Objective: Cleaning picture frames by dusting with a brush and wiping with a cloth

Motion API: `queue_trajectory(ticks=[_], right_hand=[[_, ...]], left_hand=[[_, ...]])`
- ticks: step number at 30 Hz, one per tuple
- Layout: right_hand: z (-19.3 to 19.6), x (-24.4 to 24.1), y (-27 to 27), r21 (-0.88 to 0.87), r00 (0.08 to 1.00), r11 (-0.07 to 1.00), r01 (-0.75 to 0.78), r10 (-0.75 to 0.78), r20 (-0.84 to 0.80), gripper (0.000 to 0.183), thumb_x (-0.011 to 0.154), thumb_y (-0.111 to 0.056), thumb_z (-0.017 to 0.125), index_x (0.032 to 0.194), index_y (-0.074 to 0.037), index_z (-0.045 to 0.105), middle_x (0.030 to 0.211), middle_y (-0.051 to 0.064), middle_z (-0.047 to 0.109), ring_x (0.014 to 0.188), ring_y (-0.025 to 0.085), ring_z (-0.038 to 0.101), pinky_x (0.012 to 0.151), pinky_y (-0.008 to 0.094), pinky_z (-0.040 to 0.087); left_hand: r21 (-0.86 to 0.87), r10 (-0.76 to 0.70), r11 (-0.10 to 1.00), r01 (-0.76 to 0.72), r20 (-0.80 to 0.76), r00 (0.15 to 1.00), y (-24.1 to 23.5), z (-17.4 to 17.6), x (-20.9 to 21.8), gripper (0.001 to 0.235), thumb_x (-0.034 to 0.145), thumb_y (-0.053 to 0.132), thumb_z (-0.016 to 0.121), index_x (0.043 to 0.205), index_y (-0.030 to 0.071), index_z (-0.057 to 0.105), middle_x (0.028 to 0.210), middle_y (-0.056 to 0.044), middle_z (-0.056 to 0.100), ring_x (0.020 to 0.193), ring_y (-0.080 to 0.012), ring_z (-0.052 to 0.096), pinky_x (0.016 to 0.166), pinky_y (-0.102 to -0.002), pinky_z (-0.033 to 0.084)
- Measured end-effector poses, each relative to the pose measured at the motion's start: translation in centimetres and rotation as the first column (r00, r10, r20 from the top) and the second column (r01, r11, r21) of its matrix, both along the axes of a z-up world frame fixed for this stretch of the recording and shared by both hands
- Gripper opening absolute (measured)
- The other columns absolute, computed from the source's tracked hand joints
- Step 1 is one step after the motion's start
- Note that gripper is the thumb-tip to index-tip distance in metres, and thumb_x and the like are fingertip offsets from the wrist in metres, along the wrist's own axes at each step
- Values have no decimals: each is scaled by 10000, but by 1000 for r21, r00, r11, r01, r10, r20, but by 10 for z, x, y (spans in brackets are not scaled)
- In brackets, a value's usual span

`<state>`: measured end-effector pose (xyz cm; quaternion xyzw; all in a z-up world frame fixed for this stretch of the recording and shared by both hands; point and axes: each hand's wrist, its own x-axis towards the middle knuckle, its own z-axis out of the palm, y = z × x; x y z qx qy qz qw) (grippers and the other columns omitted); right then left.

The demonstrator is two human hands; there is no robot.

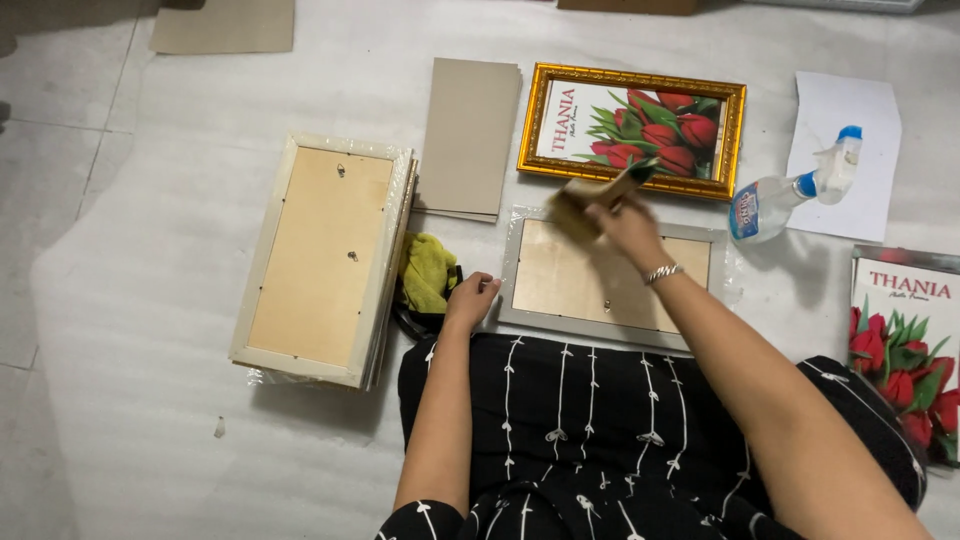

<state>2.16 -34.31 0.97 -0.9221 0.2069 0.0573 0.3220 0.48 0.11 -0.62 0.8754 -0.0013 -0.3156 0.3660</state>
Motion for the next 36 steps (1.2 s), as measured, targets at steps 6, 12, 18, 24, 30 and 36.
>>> queue_trajectory(ticks=[6, 12, 18, 24, 30, 36], right_hand=[[30, -47, 76, 336, 835, 854, -398, 489, -254, 613, 785, -540, 756, 1068, 3, 758, 1120, 234, 746, 1149, 443, 661, 969, 522, 529], [9, 0, 46, 70, 960, 977, -203, 212, -183, 666, 874, -593, 698, 1100, 32, 729, 1103, 275, 727, 1133, 439, 670, 941, 528, 537], [41, 13, 46, -115, 996, 989, -93, 92, -14, 446, 964, -524, 680, 1090, -98, 716, 1004, 94, 750, 1019, 296, 723, 863, 440, 581], [36, -32, 99, 279, 815, 856, -436, 507, -282, 600, 763, -588, 757, 1024, -47, 764, 1087, 207, 757, 1121, 418, 682, 955, 532, 544], [13, 13, 88, 90, 932, 951, -297, 309, -187, 695, 874, -630, 661, 1096, 25, 733, 1083, 264, 742, 1115, 440, 683, 960, 558, 543], [21, 53, 89, 34, 995, 999, 37, -40, 88, 338, 936, -452, 666, 1119, -169, 696, 1042, 43, 752, 1049, 289, 711, 923, 488, 575]], left_hand=[[-3, 16, 1000, -16, -22, 1000, -1, 0, 1, 536, 970, 555, 574, 1312, 153, 668, 1183, -97, 745, 1218, -315, 646, 1006, -470, 520], [-37, 32, 999, -34, -35, 999, -2, 21, -3, 552, 1011, 566, 501, 1325, 141, 660, 1225, -137, 725, 1256, -362, 615, 1039, -512, 498], [-122, 129, 982, -143, -120, 984, -4, 26, 1, 762, 1047, 676, 281, 1333, 83, 663, 1257, -190, 705, 1285, -374, 594, 1112, -489, 429], [-220, 231, 939, -265, -169, 958, -6, -3, 3, 894, 1033, 737, 167, 1289, 55, 684, 1104, -118, 765, 989, -229, 733, 948, -379, 510], [-218, 232, 939, -265, -166, 958, -6, -11, 3, 873, 1042, 740, 176, 1258, 77, 702, 1065, -91, 773, 900, -199, 755, 900, -344, 531], [-221, 256, 931, -290, -170, 952, -8, -6, 3, 857, 1046, 734, 216, 1256, 61, 704, 1058, -101, 772, 885, -207, 754, 876, -341, 539]])
